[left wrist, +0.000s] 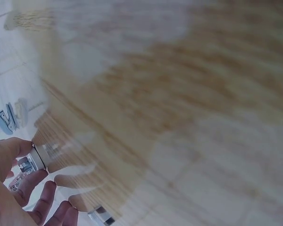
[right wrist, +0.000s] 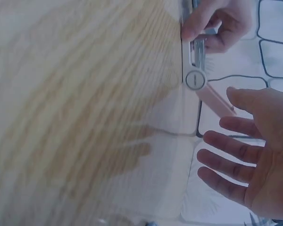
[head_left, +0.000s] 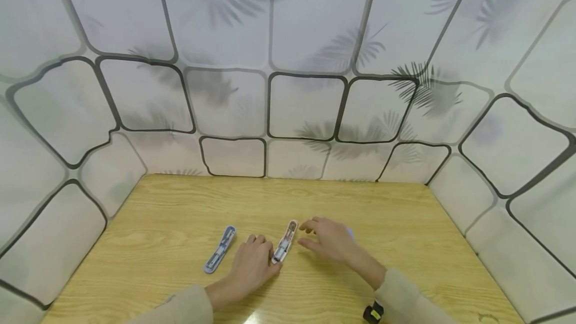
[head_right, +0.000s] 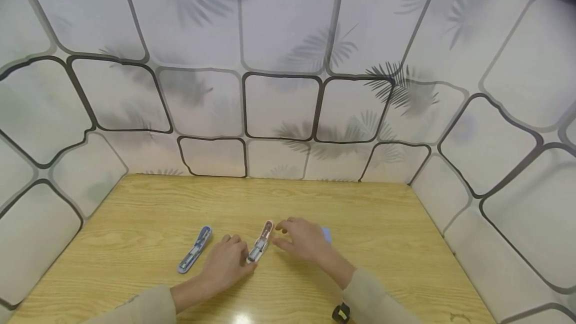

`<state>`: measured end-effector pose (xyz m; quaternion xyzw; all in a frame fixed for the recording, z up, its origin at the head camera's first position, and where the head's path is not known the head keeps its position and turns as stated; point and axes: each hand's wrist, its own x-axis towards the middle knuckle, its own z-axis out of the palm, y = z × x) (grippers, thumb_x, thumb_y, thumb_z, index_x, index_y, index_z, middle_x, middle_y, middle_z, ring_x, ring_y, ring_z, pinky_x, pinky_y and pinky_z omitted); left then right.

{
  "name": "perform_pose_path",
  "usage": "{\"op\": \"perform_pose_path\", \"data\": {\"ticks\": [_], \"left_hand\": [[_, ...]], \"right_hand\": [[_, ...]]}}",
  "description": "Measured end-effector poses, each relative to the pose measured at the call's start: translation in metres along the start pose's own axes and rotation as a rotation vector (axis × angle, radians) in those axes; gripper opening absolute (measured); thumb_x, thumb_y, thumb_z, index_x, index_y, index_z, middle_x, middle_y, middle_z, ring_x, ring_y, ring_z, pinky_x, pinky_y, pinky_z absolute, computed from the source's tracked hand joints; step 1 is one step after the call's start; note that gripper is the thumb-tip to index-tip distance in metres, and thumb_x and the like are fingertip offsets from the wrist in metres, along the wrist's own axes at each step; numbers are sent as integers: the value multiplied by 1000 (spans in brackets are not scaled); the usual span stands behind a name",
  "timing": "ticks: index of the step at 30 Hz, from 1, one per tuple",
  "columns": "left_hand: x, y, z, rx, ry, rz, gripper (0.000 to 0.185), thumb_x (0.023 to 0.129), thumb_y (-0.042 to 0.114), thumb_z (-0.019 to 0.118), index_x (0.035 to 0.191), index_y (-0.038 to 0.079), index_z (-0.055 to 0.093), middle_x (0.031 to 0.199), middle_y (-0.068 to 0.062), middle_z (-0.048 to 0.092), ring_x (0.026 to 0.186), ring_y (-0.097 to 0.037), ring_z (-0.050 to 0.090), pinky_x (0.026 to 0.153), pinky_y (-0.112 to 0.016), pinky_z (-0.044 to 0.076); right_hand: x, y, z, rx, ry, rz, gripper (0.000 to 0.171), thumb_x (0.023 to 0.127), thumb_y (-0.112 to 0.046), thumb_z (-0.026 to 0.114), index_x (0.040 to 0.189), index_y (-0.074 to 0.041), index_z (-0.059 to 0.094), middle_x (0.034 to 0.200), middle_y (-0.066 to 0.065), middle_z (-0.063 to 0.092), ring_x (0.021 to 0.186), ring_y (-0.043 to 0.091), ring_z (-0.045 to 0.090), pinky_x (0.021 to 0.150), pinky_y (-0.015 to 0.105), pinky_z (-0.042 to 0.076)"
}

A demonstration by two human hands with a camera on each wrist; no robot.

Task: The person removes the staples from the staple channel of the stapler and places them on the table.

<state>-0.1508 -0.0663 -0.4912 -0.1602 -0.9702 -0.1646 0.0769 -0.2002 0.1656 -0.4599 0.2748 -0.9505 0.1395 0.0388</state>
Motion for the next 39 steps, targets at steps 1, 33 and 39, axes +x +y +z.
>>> {"op": "perform_pose_path", "data": {"ticks": [1, 33, 39], "left_hand": [[0, 0, 0, 0, 1, -1, 32, 78, 39, 90, 77, 14, 69, 84, 0, 64, 75, -13, 48, 64, -26, 42], [2, -1, -2, -12, -29, -4, 34, 78, 39, 90, 77, 15, 66, 85, 0, 63, 79, -15, 50, 66, -29, 44], [1, -1, -2, -11, -29, -2, 34, 78, 39, 90, 77, 15, 66, 83, 1, 61, 78, -15, 49, 65, -28, 42]], "right_hand": [[0, -2, 1, 37, 4, 20, 29, 97, -40, 75, 115, -17, 76, 103, -1, 78, 88, 16, 74, 67, 28, 58], [16, -42, 21, 840, -149, 293, 14, 94, -9, 78, 99, 4, 79, 81, 11, 78, 62, 13, 72, 56, 27, 60], [18, -43, 22, 833, -152, 303, 12, 93, -7, 78, 96, 5, 80, 80, 14, 79, 61, 13, 73, 55, 27, 60]]}}
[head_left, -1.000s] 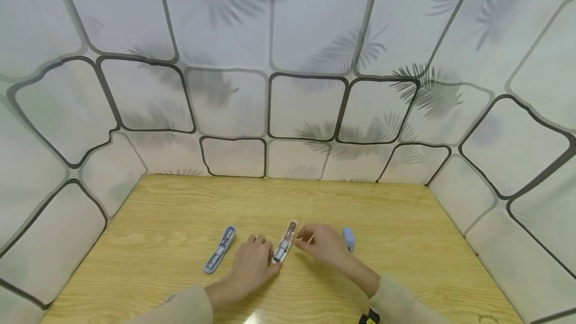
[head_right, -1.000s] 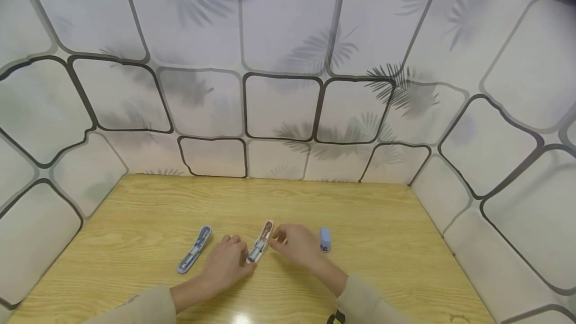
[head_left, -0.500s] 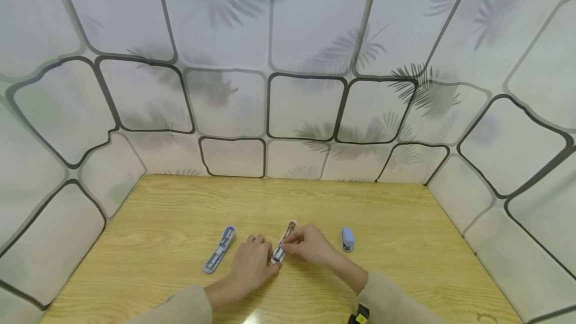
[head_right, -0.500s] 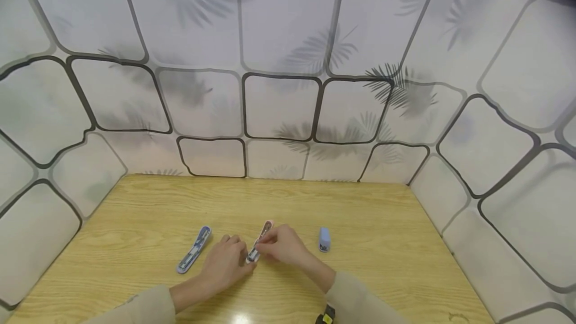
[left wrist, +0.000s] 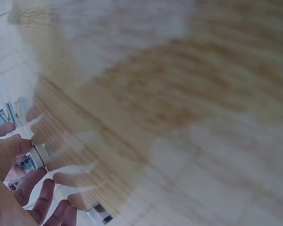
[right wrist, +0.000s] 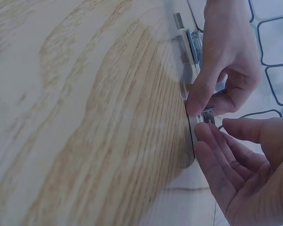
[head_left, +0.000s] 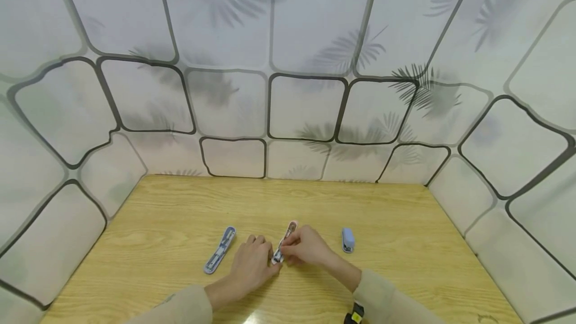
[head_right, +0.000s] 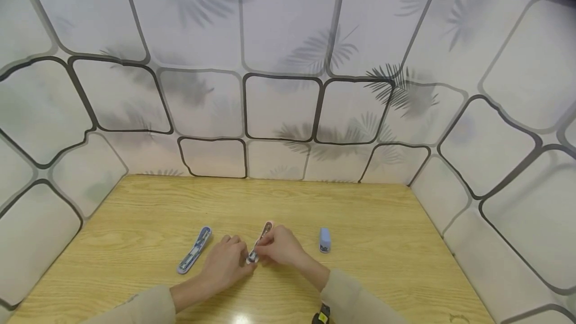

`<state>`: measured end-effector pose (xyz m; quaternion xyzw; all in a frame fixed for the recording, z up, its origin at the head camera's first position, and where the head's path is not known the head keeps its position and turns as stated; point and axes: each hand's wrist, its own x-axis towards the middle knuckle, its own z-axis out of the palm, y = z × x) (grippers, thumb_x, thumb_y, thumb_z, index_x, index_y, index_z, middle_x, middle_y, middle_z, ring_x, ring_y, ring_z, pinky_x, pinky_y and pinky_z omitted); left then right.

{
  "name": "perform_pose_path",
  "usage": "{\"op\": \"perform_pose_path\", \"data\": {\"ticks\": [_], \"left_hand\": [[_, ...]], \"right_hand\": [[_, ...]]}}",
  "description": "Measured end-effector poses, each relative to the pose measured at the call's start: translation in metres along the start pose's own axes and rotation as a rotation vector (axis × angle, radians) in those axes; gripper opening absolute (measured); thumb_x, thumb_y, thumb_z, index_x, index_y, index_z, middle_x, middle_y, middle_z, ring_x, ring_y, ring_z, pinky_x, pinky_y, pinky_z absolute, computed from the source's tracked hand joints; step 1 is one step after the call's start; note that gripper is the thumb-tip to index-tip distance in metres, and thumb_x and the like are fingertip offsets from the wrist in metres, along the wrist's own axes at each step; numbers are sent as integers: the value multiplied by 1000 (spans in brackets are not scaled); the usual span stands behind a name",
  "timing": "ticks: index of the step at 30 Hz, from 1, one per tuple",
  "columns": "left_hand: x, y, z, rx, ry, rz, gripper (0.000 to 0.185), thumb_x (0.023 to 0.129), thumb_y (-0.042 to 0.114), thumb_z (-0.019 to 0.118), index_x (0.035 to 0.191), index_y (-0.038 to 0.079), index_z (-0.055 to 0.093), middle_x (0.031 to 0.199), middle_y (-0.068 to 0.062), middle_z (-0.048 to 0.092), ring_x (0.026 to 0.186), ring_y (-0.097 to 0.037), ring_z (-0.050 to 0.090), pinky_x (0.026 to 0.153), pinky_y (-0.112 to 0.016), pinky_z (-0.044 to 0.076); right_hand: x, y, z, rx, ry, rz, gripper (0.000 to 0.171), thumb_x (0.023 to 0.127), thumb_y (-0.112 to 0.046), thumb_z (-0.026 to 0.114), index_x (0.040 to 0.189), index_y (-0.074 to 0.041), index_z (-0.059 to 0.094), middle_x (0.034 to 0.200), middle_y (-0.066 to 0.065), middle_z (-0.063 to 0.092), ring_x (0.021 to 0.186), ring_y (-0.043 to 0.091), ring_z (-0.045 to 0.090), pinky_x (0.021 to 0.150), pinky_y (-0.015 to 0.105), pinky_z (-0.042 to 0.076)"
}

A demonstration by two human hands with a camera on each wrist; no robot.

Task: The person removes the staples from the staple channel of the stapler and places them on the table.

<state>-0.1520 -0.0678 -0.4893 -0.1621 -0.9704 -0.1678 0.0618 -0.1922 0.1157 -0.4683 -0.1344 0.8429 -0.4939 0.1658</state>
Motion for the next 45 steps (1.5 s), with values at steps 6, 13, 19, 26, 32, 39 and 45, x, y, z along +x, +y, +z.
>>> {"op": "perform_pose_path", "data": {"ticks": [6, 13, 19, 26, 32, 39, 45], "left_hand": [[1, 0, 0, -9, 7, 9, 33, 79, 38, 90, 77, 14, 67, 82, 1, 61, 77, -14, 49, 64, -27, 41], [1, 0, 0, -11, 8, 9, 32, 79, 37, 89, 77, 14, 67, 82, 1, 61, 77, -14, 49, 63, -26, 41], [1, 1, 0, -12, 4, 1, 32, 78, 37, 90, 77, 14, 68, 83, 1, 62, 78, -14, 49, 64, -27, 42], [0, 1, 0, -10, 13, 5, 33, 78, 38, 90, 76, 14, 67, 82, 2, 60, 77, -14, 48, 64, -26, 41], [-1, 0, 1, -1, 26, 16, 33, 79, 38, 90, 76, 15, 67, 81, 2, 60, 76, -13, 48, 63, -26, 40], [-1, -1, 0, -10, 24, 7, 33, 79, 38, 90, 75, 15, 66, 82, 2, 60, 77, -14, 49, 63, -27, 40], [-1, 0, -1, -18, 11, 7, 32, 79, 38, 91, 77, 15, 67, 82, 2, 61, 77, -13, 48, 63, -26, 40]], "right_hand": [[2, 0, 1, -1, -20, 10, 11, 92, -5, 79, 94, 6, 80, 79, 16, 79, 61, 14, 74, 55, 27, 60], [3, -1, 1, 3, -39, 20, 11, 92, -5, 79, 95, 6, 80, 81, 17, 80, 64, 21, 77, 56, 27, 61], [2, -1, 0, 11, -43, 31, 11, 92, -5, 79, 95, 5, 80, 82, 17, 80, 66, 24, 78, 57, 28, 61], [1, -2, 1, 39, -50, 35, 10, 91, -5, 79, 93, 4, 77, 81, 17, 80, 65, 24, 78, 55, 29, 61], [1, -2, 2, 56, -56, 34, 9, 91, -3, 79, 90, 5, 74, 80, 18, 79, 64, 23, 77, 56, 27, 60], [0, -3, 1, 75, -74, 22, 9, 92, -1, 77, 88, 6, 72, 81, 19, 79, 65, 24, 77, 56, 25, 60], [-4, -5, -5, 100, -50, 18, 12, 93, -3, 76, 93, 9, 73, 85, 22, 79, 68, 26, 78, 60, 29, 62]]}}
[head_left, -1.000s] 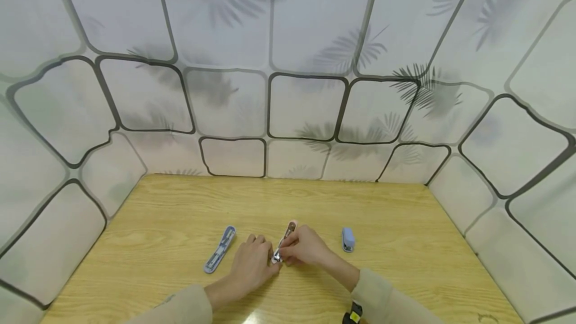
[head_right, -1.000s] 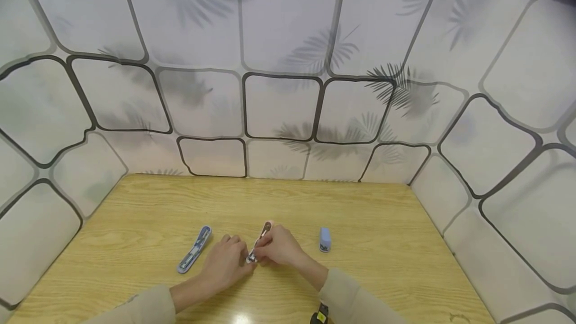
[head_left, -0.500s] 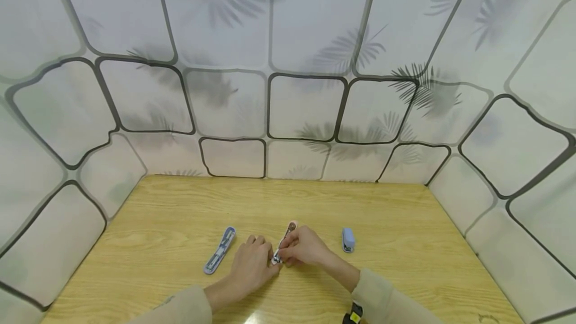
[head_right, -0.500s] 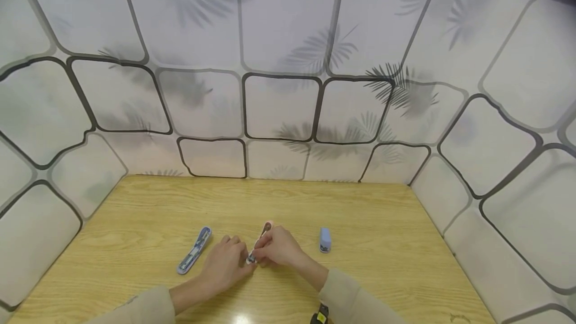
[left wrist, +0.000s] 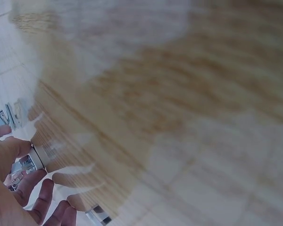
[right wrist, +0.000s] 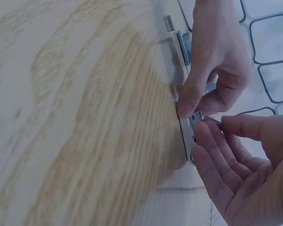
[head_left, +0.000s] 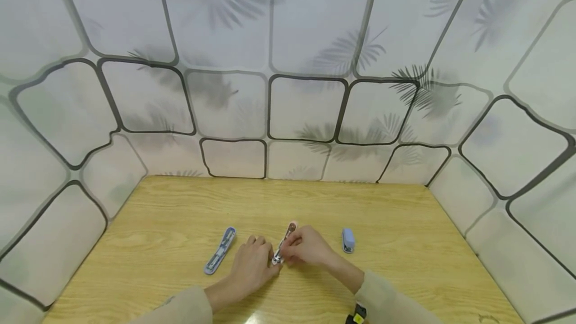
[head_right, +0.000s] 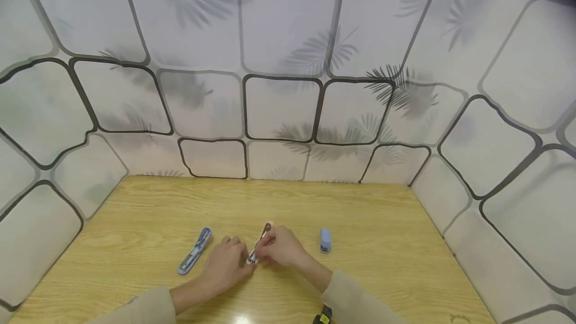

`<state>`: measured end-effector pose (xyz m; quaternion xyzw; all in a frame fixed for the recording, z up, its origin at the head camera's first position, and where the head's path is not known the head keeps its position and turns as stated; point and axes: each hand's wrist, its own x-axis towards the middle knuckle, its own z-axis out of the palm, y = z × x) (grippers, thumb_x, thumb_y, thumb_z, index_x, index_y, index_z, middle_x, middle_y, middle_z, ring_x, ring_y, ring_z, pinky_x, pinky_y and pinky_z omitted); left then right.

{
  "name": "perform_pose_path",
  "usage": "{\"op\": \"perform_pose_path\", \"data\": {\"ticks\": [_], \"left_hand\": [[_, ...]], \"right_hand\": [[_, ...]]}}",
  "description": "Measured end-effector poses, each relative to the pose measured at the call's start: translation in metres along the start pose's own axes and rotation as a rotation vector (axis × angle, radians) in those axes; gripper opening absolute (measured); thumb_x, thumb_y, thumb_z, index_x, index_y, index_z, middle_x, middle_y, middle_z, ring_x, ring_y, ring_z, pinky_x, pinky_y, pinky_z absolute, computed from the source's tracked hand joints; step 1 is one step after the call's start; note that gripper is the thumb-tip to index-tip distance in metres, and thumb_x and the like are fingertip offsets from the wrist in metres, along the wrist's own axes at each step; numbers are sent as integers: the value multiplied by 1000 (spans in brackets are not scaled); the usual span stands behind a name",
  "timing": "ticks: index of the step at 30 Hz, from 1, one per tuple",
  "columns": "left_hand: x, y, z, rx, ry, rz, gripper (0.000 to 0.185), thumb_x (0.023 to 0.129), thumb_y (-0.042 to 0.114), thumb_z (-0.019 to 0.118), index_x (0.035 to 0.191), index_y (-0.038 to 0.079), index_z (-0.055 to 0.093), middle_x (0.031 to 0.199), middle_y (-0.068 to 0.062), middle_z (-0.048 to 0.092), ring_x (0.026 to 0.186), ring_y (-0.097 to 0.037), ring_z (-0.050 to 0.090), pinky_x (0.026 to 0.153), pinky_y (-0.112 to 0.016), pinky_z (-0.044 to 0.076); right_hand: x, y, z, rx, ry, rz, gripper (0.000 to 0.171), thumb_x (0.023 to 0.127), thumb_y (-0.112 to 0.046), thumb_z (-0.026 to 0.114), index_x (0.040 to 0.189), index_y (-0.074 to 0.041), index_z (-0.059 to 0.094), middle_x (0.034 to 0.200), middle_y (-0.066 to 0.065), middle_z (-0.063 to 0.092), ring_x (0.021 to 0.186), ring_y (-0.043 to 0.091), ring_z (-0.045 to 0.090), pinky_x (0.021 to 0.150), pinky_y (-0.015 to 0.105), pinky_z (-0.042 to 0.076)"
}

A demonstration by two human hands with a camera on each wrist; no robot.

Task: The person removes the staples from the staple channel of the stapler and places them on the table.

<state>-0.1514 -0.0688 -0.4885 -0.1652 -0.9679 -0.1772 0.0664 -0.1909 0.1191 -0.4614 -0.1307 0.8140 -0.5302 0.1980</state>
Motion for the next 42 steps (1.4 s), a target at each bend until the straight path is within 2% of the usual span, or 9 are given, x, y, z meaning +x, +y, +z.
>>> {"op": "perform_pose_path", "data": {"ticks": [6, 10, 17, 24, 28, 33, 42], "left_hand": [[0, 0, 1, -11, -9, -3, 31, 79, 37, 90, 78, 15, 69, 83, 2, 61, 77, -13, 48, 64, -26, 40], [0, 1, 1, -15, -13, -8, 31, 79, 37, 91, 79, 15, 69, 84, 1, 62, 77, -13, 48, 64, -26, 40], [-2, 2, 3, -10, -11, -5, 31, 80, 38, 90, 80, 14, 70, 84, 1, 63, 75, -12, 47, 63, -24, 40], [0, 1, 2, -13, -22, -15, 31, 80, 38, 90, 81, 14, 70, 84, 1, 63, 76, -12, 47, 64, -25, 40], [0, 2, 0, -3, -21, -17, 31, 80, 38, 90, 82, 14, 70, 85, 1, 63, 76, -12, 48, 64, -25, 41], [0, 2, 0, 0, -16, -17, 30, 80, 38, 90, 82, 14, 71, 85, 1, 64, 76, -12, 48, 64, -25, 41], [1, 3, 0, -2, -26, -17, 30, 81, 38, 89, 82, 14, 71, 86, 1, 64, 76, -12, 47, 64, -24, 39]], "right_hand": [[-6, 0, -9, -22, 23, 18, 15, 94, -10, 77, 95, 4, 74, 85, 17, 80, 69, 17, 76, 59, 28, 60], [-10, 5, -14, -8, 10, -5, 15, 94, -10, 76, 92, 4, 72, 83, 16, 79, 68, 13, 72, 58, 26, 58], [-23, 12, -17, 39, -18, -1, 16, 92, -9, 77, 94, 6, 72, 82, 18, 79, 69, 13, 73, 61, 28, 60], [-30, 19, -14, 48, -49, 18, 13, 92, -8, 77, 93, 5, 73, 76, 13, 77, 61, 7, 67, 52, 17, 49], [-31, 23, -11, 43, -61, 32, 12, 93, -9, 77, 93, 2, 73, 75, 8, 77, 61, 8, 70, 52, 17, 52], [-33, 26, -5, 27, -72, 53, 9, 93, -8, 76, 93, 0, 74, 77, 10, 79, 60, 8, 71, 52, 19, 55], [-36, 25, 3, 23, -88, 95, 9, 92, -10, 77, 91, -2, 74, 78, 9, 79, 56, 7, 69, 50, 18, 52]]}}
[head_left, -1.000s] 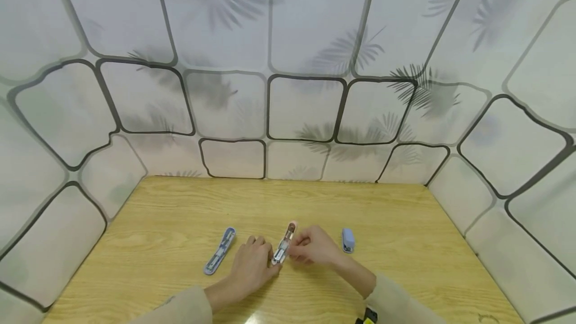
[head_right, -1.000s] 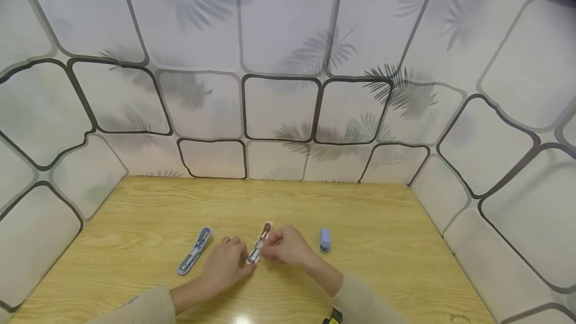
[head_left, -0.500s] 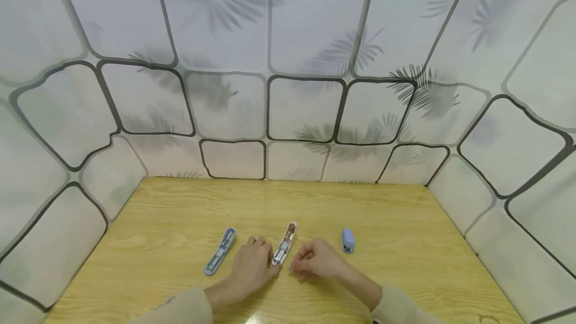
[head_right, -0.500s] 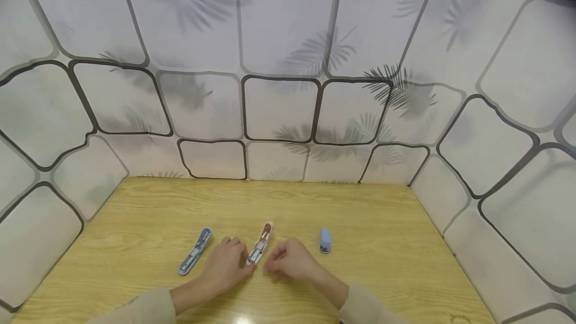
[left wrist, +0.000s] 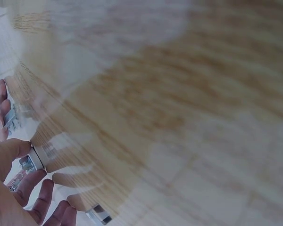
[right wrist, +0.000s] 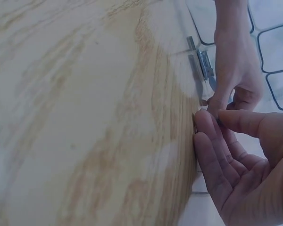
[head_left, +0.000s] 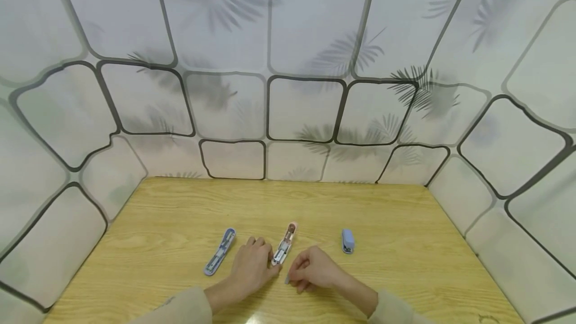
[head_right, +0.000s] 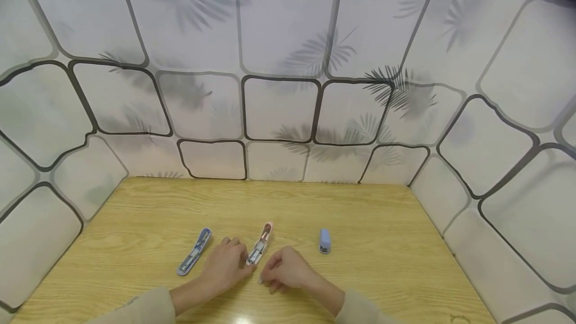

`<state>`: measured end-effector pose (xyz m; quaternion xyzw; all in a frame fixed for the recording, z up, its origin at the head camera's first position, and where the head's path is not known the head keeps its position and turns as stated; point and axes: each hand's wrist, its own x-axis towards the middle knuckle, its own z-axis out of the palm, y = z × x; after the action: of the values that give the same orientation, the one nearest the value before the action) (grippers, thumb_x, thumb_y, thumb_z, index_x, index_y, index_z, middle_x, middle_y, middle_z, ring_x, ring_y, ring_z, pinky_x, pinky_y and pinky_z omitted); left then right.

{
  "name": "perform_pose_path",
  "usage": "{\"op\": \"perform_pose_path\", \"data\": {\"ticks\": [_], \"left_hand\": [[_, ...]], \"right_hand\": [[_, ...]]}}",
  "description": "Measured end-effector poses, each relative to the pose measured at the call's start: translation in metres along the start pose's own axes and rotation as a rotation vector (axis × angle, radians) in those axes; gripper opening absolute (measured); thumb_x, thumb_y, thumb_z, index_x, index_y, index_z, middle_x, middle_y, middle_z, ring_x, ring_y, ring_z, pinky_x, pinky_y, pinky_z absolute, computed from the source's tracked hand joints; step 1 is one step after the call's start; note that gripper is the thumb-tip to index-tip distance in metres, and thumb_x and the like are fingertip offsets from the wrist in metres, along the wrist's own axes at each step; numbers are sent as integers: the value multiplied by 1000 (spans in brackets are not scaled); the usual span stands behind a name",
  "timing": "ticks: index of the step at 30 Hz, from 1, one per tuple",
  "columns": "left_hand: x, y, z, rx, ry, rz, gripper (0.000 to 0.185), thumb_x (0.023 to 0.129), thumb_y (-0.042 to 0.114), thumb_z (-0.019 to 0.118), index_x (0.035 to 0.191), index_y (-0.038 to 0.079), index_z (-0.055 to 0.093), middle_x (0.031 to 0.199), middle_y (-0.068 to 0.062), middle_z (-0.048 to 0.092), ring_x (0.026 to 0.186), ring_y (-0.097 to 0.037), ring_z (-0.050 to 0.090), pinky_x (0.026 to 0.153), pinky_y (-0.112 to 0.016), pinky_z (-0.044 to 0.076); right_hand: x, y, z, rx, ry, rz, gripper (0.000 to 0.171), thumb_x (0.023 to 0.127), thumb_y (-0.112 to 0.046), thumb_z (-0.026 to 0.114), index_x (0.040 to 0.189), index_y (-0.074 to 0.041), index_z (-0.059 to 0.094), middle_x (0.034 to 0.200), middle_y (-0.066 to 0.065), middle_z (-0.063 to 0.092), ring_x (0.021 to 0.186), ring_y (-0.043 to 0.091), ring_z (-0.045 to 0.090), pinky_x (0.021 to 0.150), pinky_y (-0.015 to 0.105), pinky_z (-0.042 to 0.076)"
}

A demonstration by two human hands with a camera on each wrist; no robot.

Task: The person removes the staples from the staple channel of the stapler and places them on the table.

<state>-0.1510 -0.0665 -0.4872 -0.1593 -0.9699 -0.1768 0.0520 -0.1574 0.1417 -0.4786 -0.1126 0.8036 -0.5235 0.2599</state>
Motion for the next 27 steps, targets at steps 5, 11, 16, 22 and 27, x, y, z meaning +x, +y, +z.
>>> {"op": "perform_pose_path", "data": {"ticks": [5, 11, 16, 22, 27], "left_hand": [[0, 1, -1, 5, -3, 1, 31, 82, 38, 89, 81, 14, 70, 86, 1, 63, 76, -12, 46, 64, -24, 39], [0, 1, -1, 6, 3, 1, 31, 81, 38, 89, 81, 14, 70, 85, 2, 63, 76, -12, 46, 64, -24, 39], [-1, 1, 1, -3, 19, -1, 30, 79, 36, 90, 80, 14, 70, 83, 2, 62, 76, -12, 46, 65, -25, 40], [0, 0, 3, -8, 18, -10, 31, 79, 37, 91, 79, 14, 70, 83, 2, 61, 76, -13, 46, 65, -26, 40], [0, -1, 4, -10, 15, -12, 31, 80, 37, 90, 79, 15, 69, 83, 2, 61, 77, -12, 46, 65, -26, 40]], "right_hand": [[0, 1, 2, 7, -2, 14, 9, 93, -10, 77, 90, -2, 73, 74, 7, 78, 54, 6, 67, 48, 17, 50], [-1, 0, 1, -11, -2, 21, 9, 92, -11, 78, 90, -3, 72, 71, 2, 75, 51, 5, 64, 46, 16, 49], [-4, -2, -8, -67, -8, -43, 12, 93, -13, 78, 94, -3, 73, 74, 2, 73, 56, 8, 65, 51, 19, 53], [-8, -2, -26, -208, -12, -170, 11, 96, -20, 76, 99, -9, 75, 84, 1, 73, 66, 10, 67, 55, 21, 54], [-15, -2, -41, -340, 31, -266, 16, 99, -27, 74, 103, -12, 75, 92, -1, 74, 76, 4, 65, 64, 20, 54]]}}
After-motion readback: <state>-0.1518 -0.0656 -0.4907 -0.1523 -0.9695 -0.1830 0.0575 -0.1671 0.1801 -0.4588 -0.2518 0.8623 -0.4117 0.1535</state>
